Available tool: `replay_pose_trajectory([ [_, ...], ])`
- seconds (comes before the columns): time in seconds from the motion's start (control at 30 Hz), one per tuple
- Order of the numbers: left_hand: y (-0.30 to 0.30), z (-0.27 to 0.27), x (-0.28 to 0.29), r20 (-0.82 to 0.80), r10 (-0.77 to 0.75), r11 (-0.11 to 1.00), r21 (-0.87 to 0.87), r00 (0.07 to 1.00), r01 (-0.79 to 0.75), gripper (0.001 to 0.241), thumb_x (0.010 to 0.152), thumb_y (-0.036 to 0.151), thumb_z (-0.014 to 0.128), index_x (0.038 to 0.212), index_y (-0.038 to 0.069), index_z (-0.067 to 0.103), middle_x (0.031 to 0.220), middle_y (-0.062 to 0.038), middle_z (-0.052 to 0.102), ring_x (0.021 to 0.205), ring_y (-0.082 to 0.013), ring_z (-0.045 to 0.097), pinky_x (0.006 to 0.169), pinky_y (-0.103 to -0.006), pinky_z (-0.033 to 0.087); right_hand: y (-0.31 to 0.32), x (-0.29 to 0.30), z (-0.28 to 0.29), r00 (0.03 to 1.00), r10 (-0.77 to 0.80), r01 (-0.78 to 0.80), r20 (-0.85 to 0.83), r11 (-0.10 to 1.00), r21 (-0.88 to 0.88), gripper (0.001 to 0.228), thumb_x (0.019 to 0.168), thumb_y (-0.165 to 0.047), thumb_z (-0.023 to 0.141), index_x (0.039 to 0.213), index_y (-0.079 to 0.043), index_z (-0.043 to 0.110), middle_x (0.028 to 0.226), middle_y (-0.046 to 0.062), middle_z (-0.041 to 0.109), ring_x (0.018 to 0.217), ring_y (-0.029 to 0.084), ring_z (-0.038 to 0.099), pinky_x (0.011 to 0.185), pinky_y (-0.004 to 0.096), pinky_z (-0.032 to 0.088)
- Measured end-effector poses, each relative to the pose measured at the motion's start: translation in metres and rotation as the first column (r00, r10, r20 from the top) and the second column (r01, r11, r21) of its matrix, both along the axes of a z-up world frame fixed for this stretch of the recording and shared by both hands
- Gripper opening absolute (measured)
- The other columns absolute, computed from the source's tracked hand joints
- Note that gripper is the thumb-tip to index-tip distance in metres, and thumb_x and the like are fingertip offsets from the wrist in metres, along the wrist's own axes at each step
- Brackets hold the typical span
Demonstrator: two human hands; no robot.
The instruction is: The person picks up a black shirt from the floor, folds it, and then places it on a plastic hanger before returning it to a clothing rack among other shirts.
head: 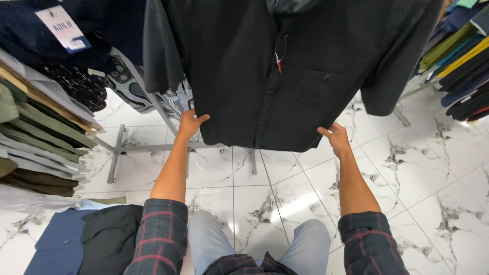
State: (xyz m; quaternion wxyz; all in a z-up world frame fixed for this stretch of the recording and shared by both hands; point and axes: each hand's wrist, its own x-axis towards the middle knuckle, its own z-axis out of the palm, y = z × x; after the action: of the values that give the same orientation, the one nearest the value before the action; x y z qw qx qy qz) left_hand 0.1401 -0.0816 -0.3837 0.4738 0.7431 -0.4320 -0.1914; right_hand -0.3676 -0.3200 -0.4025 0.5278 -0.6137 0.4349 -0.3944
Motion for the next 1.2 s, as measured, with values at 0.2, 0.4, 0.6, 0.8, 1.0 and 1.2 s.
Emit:
replay_pose_trajectory([
  [0.2, 0.002, -0.023, 0.011, 0.030, 0.038, 0.999, 0.000, 0.999, -0.038, 0.052, 0.085, 0.041, 0.090, 0.120, 0.006, 0.075, 0.123, -0.016, 0.072, 0.129, -0.0361, 0.059, 0.111, -0.0490, 0.043, 0.006, 0.005, -0.006, 0.999, -0.031, 0.030, -0.026, 0.998, -0.048, 0.037, 0.086, -0.007, 0.086, 0.121, -0.014, 0.073, 0.102, 0.000, 0.072, 0.103, 0.011, 0.063, 0.108, 0.039, 0.047],
  [0.4, 0.010, -0.055, 0.007, 0.064, -0.039, 0.988, 0.151, 0.997, 0.029, 0.046, 0.091, 0.029, 0.084, 0.125, 0.002, 0.072, 0.129, -0.021, 0.068, 0.131, -0.0385, 0.057, 0.115, -0.0517, 0.039, 0.015, 0.003, -0.036, 0.994, 0.043, -0.043, -0.101, 0.999, 0.000, 0.038, 0.083, -0.006, 0.087, 0.117, -0.014, 0.074, 0.101, 0.001, 0.074, 0.104, 0.013, 0.066, 0.108, 0.040, 0.047],
  [0.6, 0.016, -0.058, 0.000, 0.110, 0.002, 0.985, 0.172, 0.994, -0.021, 0.051, 0.089, 0.035, 0.085, 0.125, 0.001, 0.072, 0.122, -0.019, 0.073, 0.128, -0.0398, 0.060, 0.109, -0.0530, 0.044, 0.012, -0.005, -0.057, 0.996, 0.008, -0.009, -0.089, 1.000, -0.012, 0.036, 0.087, -0.007, 0.085, 0.120, -0.014, 0.073, 0.101, 0.001, 0.073, 0.100, 0.011, 0.064, 0.101, 0.036, 0.050],
  [0.8, 0.022, -0.088, -0.010, 0.170, -0.036, 0.935, 0.353, 0.985, -0.026, 0.048, 0.084, 0.038, 0.085, 0.119, 0.008, 0.074, 0.118, -0.015, 0.075, 0.125, -0.0394, 0.062, 0.110, -0.0543, 0.047, 0.017, -0.010, -0.077, 0.990, 0.018, -0.015, -0.141, 1.000, 0.022, 0.034, 0.084, -0.007, 0.087, 0.116, -0.009, 0.073, 0.097, 0.005, 0.074, 0.089, 0.015, 0.066, 0.088, 0.034, 0.054],
  [1.0, 0.034, -0.108, -0.013, 0.244, 0.073, 0.937, 0.315, 0.967, -0.150, 0.052, 0.088, 0.047, 0.081, 0.128, 0.016, 0.068, 0.120, -0.006, 0.074, 0.119, -0.0277, 0.067, 0.103, -0.0477, 0.053, 0.019, -0.032, -0.119, 0.967, -0.090, 0.089, -0.240, 0.996, -0.016, 0.041, 0.085, -0.017, 0.091, 0.118, -0.006, 0.069, 0.105, 0.014, 0.072, 0.093, 0.024, 0.067, 0.083, 0.036, 0.055],
  [1.2, 0.096, -0.137, -0.056, 0.152, 0.045, 0.892, 0.439, 0.987, -0.108, 0.084, 0.090, 0.033, 0.080, 0.157, -0.002, 0.042, 0.157, -0.027, 0.047, 0.147, -0.0403, 0.043, 0.124, -0.0522, 0.035, 0.058, -0.086, -0.176, 0.754, 0.133, 0.028, -0.643, 0.972, 0.233, 0.086, 0.085, -0.049, 0.083, 0.153, -0.008, 0.049, 0.145, 0.025, 0.060, 0.132, 0.042, 0.058, 0.108, 0.053, 0.048],
])
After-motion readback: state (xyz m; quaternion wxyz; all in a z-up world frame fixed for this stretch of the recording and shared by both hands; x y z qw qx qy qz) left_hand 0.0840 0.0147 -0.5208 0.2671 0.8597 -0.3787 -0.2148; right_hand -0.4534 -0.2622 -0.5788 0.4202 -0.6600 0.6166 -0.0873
